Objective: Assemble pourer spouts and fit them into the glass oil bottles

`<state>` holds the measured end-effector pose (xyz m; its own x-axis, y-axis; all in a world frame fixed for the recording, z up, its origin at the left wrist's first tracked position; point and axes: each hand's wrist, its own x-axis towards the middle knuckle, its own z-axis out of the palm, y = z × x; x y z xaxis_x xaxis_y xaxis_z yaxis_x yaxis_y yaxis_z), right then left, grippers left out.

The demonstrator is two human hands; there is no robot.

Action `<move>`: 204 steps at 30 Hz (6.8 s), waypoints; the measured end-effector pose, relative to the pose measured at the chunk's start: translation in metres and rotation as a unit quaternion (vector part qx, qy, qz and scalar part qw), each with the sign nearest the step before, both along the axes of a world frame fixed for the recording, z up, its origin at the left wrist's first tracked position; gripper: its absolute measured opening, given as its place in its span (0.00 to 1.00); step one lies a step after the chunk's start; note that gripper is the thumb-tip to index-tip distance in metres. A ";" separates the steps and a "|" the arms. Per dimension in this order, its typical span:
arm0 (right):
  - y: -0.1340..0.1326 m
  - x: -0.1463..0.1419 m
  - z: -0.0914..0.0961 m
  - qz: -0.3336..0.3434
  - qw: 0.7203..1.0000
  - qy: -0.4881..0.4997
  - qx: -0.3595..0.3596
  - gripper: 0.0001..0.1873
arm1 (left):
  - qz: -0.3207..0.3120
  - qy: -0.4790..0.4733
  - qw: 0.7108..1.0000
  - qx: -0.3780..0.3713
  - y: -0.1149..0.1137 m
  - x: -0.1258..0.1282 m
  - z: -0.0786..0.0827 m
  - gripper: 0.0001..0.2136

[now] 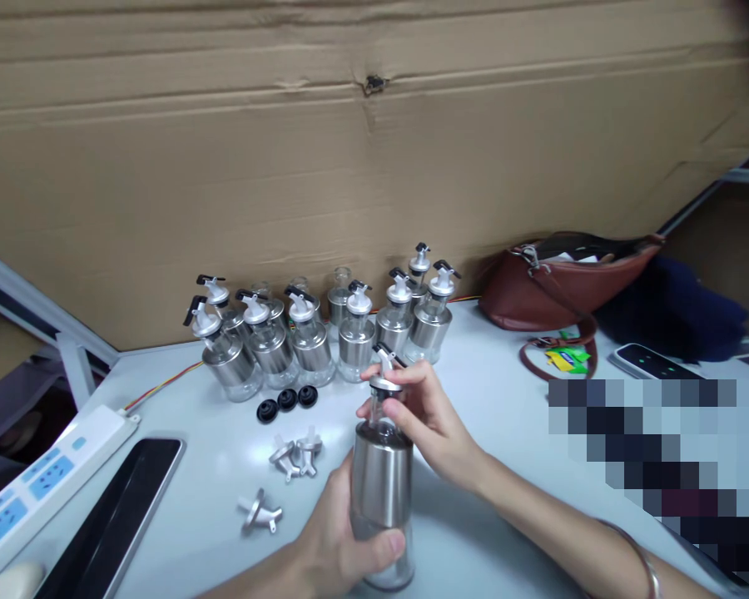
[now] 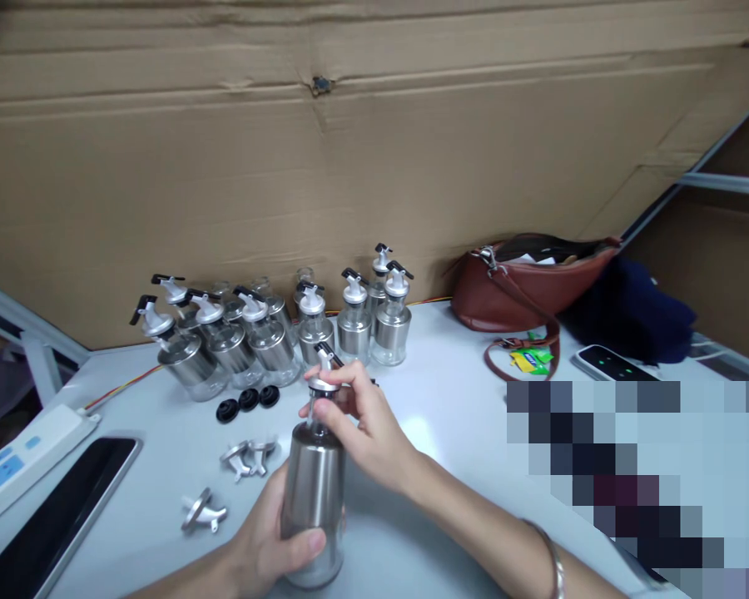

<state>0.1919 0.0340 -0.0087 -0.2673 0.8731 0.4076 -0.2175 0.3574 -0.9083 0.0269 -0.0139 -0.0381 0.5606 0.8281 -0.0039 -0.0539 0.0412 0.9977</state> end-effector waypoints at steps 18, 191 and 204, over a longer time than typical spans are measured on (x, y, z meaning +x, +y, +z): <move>0.072 0.030 0.045 -0.279 0.875 -0.265 0.293 0.14 | -0.012 0.046 0.998 0.036 0.001 0.005 -0.009 0.21; 0.006 0.027 -0.014 0.253 0.871 0.106 -0.407 0.14 | -0.003 0.007 0.990 0.141 0.005 0.001 -0.009 0.09; 0.004 0.027 -0.014 0.288 0.869 0.058 -0.399 0.18 | 0.000 0.005 0.996 0.084 0.003 0.001 -0.006 0.06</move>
